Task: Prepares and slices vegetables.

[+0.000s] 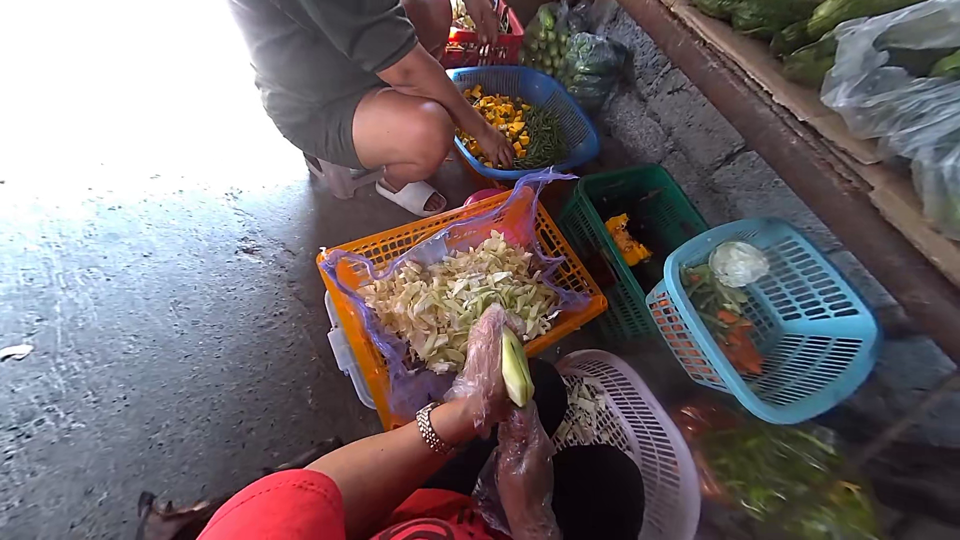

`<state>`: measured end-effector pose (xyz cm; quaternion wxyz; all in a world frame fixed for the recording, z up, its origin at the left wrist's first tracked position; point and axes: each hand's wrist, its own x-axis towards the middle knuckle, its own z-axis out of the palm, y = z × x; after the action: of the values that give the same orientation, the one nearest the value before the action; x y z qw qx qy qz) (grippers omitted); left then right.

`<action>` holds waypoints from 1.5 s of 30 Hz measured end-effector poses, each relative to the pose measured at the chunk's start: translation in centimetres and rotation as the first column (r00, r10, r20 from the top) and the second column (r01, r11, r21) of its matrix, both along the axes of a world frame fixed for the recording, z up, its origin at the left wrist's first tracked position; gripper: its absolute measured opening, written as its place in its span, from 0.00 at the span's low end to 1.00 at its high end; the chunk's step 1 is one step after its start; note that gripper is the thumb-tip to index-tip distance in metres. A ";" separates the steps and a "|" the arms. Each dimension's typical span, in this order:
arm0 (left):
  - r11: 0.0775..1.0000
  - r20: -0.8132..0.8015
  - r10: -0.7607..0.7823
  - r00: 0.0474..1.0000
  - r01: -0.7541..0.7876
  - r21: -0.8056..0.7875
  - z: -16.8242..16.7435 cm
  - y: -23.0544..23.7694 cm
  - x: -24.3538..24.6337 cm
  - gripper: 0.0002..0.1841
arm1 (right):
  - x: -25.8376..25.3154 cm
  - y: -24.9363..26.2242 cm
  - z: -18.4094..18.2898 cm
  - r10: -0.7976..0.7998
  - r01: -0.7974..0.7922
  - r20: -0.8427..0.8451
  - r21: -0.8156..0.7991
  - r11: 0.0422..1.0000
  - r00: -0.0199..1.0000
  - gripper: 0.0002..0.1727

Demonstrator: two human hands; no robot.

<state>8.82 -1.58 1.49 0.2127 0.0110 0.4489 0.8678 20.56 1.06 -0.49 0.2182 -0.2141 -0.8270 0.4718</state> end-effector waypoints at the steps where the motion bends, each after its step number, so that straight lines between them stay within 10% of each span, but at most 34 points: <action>1: 0.999 -0.040 0.049 0.998 -0.050 -0.020 -0.1 0.2 0.0 0.23 | 0.0 -0.1 0.0 0.002 -0.002 -0.007 -0.016 1.000 1.000 0.19; 9: 0.978 0.160 -0.200 0.967 0.186 0.099 0.5 -0.7 -0.4 0.23 | -0.3 -0.1 0.0 -0.020 0.009 0.109 0.095 0.995 0.994 0.22; 16: 0.997 -0.111 0.074 0.991 -0.077 -0.026 0.1 0.1 -0.3 0.23 | 0.0 -0.2 0.4 0.020 -0.019 0.100 -0.014 1.000 0.995 0.19; 21: 0.937 0.192 -0.302 0.934 0.254 0.240 -0.2 -0.6 -0.5 0.26 | -0.4 0.4 0.1 0.009 -0.016 0.161 0.043 0.999 0.987 0.23; 30: 0.904 0.434 -0.394 0.810 0.255 0.343 0.2 -0.6 -1.0 0.27 | -0.8 1.1 -0.8 -0.051 0.024 0.137 0.190 0.981 0.989 0.29; 37: 1.000 -0.053 -0.017 0.998 0.017 0.005 -1.1 0.0 -0.7 0.26 | -0.8 0.7 0.8 0.074 -0.063 0.131 -0.087 0.994 0.989 0.20; 45: 0.929 0.362 -0.338 0.869 0.247 0.276 -0.7 -0.4 -1.3 0.27 | -1.2 1.2 0.1 0.019 -0.026 0.259 0.025 0.999 0.966 0.26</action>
<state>7.55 -2.02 0.82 0.4276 -0.0762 0.2892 0.8531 19.37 2.28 -0.36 0.1060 -0.2614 -0.8573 0.4307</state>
